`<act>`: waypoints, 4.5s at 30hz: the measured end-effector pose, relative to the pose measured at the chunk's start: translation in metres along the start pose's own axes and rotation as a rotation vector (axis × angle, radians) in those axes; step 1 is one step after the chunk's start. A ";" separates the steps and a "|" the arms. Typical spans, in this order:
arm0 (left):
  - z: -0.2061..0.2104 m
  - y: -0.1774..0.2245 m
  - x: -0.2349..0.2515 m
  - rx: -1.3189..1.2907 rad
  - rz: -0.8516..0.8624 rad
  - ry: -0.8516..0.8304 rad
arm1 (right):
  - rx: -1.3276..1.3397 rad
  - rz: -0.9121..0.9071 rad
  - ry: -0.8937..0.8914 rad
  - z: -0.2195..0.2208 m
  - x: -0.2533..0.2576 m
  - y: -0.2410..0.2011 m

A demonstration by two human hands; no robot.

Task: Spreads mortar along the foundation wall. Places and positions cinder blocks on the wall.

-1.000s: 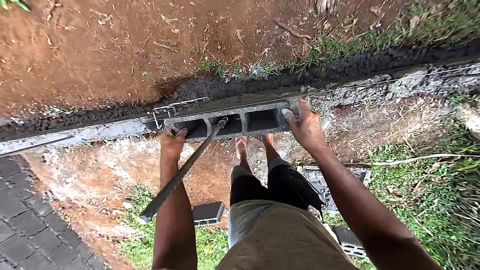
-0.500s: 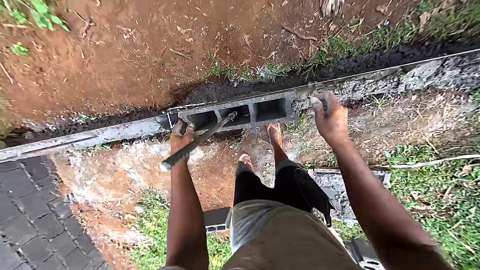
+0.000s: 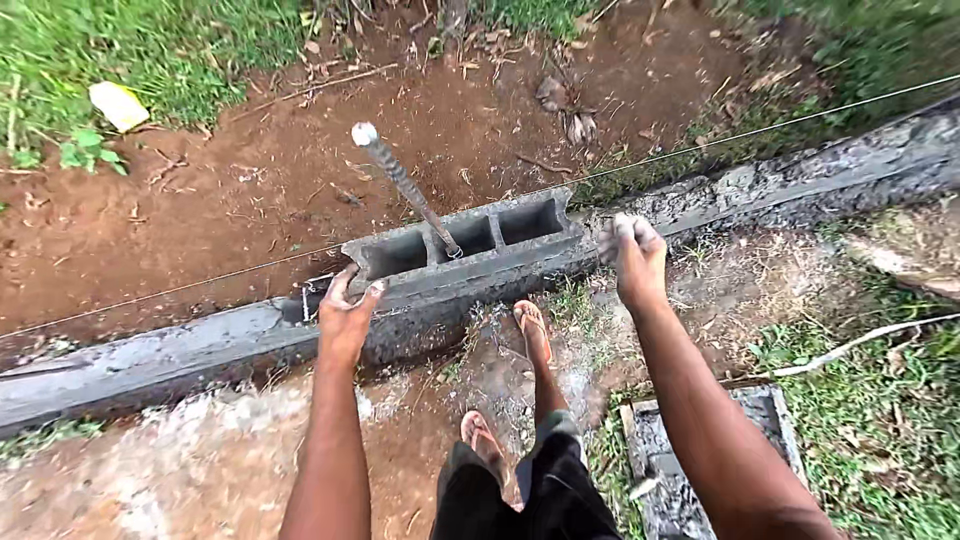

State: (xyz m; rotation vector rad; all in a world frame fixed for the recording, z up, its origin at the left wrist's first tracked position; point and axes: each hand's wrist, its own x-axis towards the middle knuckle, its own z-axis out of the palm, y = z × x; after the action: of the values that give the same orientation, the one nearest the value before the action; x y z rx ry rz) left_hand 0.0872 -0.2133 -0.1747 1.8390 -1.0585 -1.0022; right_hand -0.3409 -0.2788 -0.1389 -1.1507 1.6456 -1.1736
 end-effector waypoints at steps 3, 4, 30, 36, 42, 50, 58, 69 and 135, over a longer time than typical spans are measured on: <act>0.000 -0.007 -0.001 0.040 0.025 -0.008 | 0.429 0.122 0.056 0.018 0.020 -0.006; 0.001 -0.010 -0.002 0.067 0.030 0.003 | 0.513 0.133 0.040 0.023 0.028 -0.010; 0.036 0.070 0.061 0.680 -0.648 0.109 | 0.506 -0.185 -0.529 0.151 0.094 -0.050; 0.044 0.074 0.063 0.737 -0.714 0.153 | 0.393 -0.173 -0.641 0.148 0.101 -0.046; 0.051 0.079 0.044 0.687 -0.595 0.196 | 0.370 -0.274 -0.706 0.156 0.097 -0.058; 0.049 0.071 0.065 0.741 -0.723 0.192 | 0.443 -0.275 -0.736 0.160 0.097 -0.076; 0.051 0.073 0.066 0.748 -0.751 0.193 | 0.402 -0.270 -0.716 0.165 0.106 -0.066; 0.052 0.078 0.066 0.747 -0.728 0.199 | 0.299 -0.368 -0.710 0.181 0.096 -0.060; 0.020 0.038 0.041 0.343 -0.457 0.063 | -0.658 0.342 -0.462 0.047 0.058 -0.012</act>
State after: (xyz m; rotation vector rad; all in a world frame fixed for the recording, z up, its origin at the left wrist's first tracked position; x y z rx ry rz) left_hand 0.0721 -0.2689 -0.1587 2.4515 -0.8241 -1.0556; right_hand -0.3100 -0.3479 -0.1446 -1.3278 1.7971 -0.1125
